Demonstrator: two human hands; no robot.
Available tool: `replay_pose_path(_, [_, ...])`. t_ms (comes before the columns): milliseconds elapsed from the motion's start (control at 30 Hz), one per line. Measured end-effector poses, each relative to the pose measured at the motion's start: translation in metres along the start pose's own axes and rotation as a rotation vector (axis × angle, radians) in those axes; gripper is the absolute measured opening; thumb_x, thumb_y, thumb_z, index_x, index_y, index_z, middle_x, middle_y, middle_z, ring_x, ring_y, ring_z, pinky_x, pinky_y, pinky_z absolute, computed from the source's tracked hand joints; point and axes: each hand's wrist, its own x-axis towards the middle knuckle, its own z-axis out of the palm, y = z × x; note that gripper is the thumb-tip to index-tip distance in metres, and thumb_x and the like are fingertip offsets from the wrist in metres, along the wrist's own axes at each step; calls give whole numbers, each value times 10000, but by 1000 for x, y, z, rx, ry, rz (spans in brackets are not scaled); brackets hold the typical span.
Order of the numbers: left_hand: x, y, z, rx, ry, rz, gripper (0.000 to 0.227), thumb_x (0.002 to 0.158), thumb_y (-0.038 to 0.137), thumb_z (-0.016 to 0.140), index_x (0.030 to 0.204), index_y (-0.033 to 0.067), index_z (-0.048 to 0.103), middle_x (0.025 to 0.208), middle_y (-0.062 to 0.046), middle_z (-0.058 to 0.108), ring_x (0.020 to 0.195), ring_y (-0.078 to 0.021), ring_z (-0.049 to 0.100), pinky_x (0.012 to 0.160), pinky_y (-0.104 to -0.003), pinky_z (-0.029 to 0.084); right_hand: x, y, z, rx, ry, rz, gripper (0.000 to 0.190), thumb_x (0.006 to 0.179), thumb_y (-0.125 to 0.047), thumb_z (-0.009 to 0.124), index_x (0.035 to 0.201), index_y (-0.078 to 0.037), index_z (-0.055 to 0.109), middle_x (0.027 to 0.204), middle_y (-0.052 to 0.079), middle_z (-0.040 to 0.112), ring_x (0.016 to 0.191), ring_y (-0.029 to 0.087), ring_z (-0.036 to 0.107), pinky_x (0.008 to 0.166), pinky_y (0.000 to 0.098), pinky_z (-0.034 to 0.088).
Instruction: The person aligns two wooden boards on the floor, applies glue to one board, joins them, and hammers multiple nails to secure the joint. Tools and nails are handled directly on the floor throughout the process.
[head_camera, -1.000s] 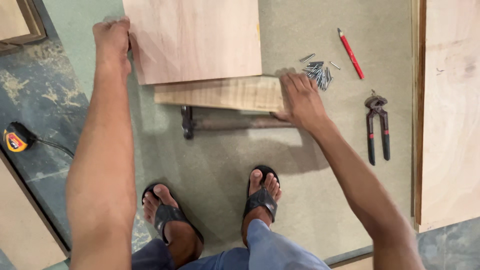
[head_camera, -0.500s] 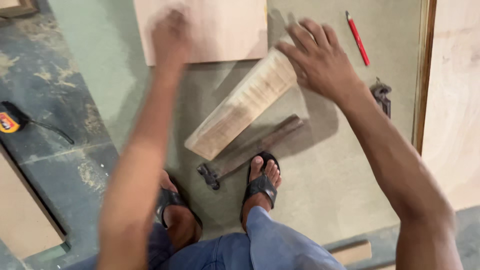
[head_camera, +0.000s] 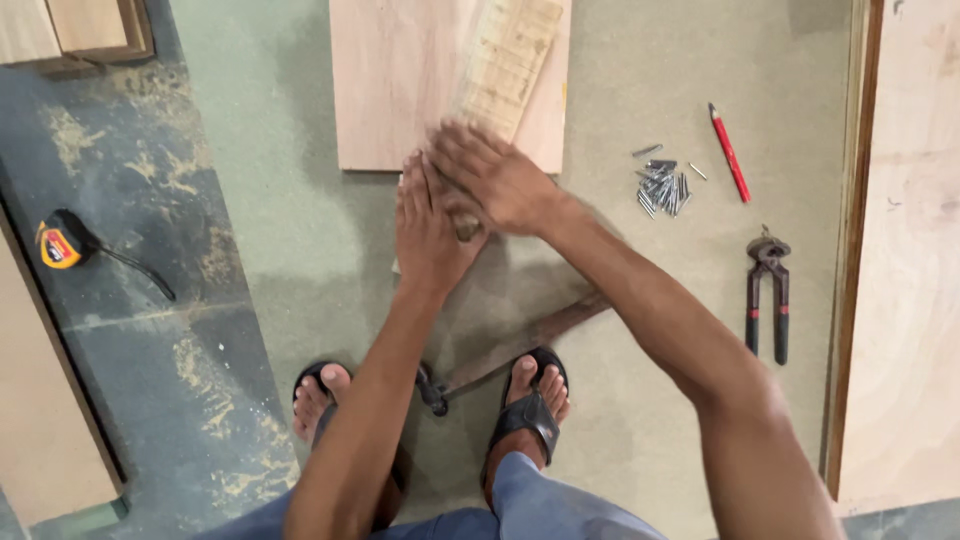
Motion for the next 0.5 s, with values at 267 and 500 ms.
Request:
replay_pose_path(267, [2, 1, 8, -6, -50, -47, 1065, 859, 435, 802, 1588, -75, 216, 1614, -309, 278, 1514, -457, 299, 1203, -539, 335, -23, 134, -54, -48, 186, 794, 578, 1170, -324, 480, 1581, 68, 375, 1633, 299, 333, 1521, 477, 274, 1267, 574, 189])
replay_pose_path(500, [47, 25, 26, 34, 44, -42, 851, 964, 378, 691, 1573, -57, 288, 1629, -318, 278, 1532, -475, 248, 1253, -560, 246, -88, 117, -35, 18, 500, 642, 562, 1128, -205, 578, 1571, 54, 349, 1577, 297, 426, 1471, 459, 417, 1224, 531, 352])
